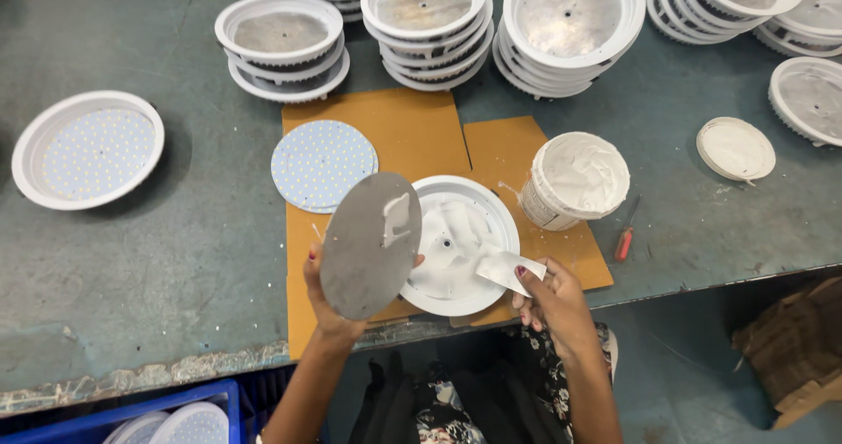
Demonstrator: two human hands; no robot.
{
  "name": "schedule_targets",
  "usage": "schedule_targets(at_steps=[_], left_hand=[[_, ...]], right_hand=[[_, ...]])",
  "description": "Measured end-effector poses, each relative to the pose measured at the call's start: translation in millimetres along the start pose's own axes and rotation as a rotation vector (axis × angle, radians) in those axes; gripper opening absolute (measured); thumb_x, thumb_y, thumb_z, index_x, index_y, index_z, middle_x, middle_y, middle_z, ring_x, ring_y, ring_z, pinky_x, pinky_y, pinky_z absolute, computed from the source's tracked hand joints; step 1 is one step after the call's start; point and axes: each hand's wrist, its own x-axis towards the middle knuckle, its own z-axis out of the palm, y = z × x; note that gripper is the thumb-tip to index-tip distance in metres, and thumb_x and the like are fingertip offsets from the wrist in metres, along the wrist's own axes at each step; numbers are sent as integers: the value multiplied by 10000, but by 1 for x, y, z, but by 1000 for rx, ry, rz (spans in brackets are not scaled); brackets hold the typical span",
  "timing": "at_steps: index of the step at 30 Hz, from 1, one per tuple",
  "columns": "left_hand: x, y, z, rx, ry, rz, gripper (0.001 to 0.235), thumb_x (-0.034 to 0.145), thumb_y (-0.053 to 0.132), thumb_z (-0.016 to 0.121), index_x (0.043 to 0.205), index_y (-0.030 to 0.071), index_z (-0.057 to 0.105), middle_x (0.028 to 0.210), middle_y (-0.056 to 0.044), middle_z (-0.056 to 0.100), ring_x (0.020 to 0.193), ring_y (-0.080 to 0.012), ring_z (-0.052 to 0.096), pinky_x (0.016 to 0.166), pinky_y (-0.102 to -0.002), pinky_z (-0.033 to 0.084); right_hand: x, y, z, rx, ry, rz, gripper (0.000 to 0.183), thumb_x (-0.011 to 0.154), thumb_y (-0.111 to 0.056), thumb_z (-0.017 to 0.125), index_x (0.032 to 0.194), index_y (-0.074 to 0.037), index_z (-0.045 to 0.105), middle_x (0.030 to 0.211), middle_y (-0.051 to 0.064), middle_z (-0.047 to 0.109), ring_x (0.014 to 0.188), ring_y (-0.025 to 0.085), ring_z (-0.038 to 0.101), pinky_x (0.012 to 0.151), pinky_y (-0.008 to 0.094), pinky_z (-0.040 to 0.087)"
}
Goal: The person scoops white compound from a tub with a small spatula and spreads it inside white circular housings. They handle each housing one at a time, rotate it to cover the interior, and place finished units into a blue bin. A second person works across the table with similar items.
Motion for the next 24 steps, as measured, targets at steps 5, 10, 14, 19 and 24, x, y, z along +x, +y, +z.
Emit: schedule_targets(at_steps=[5,10,14,19,24], left_hand=[[16,-8,28,-79,105,-117,910,856,733,437,1540,143,325,1503,-147,460,1321,-392,523,1008,-695,496],[23,-16,49,-73,77,-187,844,920,690,418,1498,75,423,1434,-206,525,1236,-394,587,945,-635,556],[24,-15,61,-20,107,-247,820,893,688,399,1456,96,469,1383,-179,569,1209,-344,624,908,-601,596],[26,-14,67,-30,120,-282,821,881,696,401,1453,112,476,1367,-154,583,1182,-302,646,889,-578,600],[26,-17,65,57,148,-235,790,880,691,422,1423,119,473,1311,-158,596,1124,-283,661,838,-533,623]], right_hand=[[-19,-45,23,-3,40,-282,249,972,-184,660,1042,54,667,842,65,728,719,95,669,616,254,554],[-25,-85,58,-572,238,-702,182,975,-133,667,1100,-3,639,898,128,758,858,263,750,713,342,555],[-26,-99,78,-668,215,-751,191,963,-73,632,1151,-47,652,965,138,763,826,290,767,690,372,543],[-27,-103,85,-630,122,-858,276,940,34,570,1205,-24,619,1078,160,725,996,313,737,807,388,556],[-23,-105,88,-616,48,-847,367,885,96,587,1217,-45,660,1150,143,727,1071,315,725,905,385,553]])
